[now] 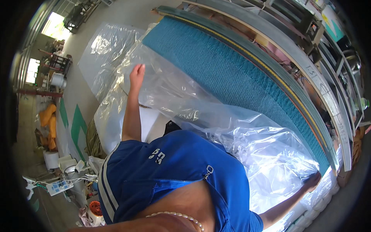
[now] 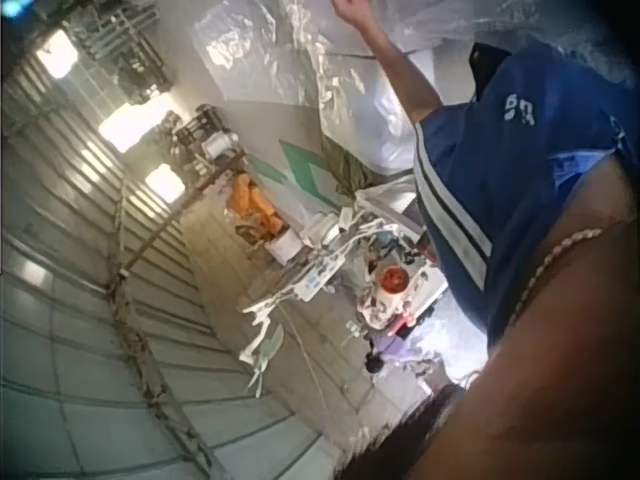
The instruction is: Covering long industrial parts with clear plastic film in a manufacturing setting.
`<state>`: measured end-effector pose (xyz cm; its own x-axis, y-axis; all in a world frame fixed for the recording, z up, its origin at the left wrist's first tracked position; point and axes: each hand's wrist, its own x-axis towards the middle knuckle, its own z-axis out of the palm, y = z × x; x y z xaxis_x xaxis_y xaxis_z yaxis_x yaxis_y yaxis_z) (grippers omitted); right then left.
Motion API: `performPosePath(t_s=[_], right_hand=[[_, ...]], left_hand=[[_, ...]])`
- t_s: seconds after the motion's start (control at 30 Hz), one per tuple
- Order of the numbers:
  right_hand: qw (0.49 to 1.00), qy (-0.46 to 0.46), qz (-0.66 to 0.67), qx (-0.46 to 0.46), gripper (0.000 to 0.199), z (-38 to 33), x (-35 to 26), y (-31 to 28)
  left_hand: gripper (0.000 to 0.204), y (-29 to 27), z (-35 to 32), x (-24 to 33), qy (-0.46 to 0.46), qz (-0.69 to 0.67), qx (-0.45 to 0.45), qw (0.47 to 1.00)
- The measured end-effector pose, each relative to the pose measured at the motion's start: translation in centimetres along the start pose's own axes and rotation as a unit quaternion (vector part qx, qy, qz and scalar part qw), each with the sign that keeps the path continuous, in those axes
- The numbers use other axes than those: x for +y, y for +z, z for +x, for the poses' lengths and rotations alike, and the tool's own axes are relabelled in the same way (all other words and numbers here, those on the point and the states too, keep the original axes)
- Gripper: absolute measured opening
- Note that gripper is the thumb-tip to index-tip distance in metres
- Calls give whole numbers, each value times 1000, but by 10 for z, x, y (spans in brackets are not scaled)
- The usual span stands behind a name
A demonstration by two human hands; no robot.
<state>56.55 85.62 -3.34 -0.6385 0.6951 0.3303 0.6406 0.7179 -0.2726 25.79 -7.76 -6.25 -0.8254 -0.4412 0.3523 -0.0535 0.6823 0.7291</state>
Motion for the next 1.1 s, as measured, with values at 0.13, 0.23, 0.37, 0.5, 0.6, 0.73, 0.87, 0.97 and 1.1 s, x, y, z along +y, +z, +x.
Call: performPosePath(t_s=[0.13, 0.23, 0.37, 0.5, 0.6, 0.73, 0.87, 0.97, 1.1], right_hand=[[997, 72, -7, -10, 34, -3, -42, -13], [996, 84, -1, -21, 36, -1, -45, -16], [997, 60, -55, -8, 38, -1, -33, -10], [993, 84, -80, -4, 38, 1, -22, -7], [994, 87, -67, -19, 38, 2, -28, -8], [993, 87, -74, -14, 38, 0, -30, -9], [993, 94, -64, -14, 39, 0, -22, -7], [995, 72, -60, -22, 39, 5, -24, -5], [997, 37, -70, 7, 38, 6, -18, -2]], left_hand=[[22, 6, 34, 108, 140, -57, -140, 979], [23, 16, 50, 123, 104, 53, -281, 952], [31, 5, 62, 97, -37, 49, -357, 932], [51, 5, 28, 59, -40, -31, -488, 871], [40, 12, -1, 47, -59, 134, -588, 796], [25, 8, -1, 34, -53, 58, -566, 820], [17, -18, 34, 60, 14, -223, -141, 964], [23, -23, 59, 132, 74, -436, 10, 897], [43, 11, 95, 152, 217, -102, 100, 966]])
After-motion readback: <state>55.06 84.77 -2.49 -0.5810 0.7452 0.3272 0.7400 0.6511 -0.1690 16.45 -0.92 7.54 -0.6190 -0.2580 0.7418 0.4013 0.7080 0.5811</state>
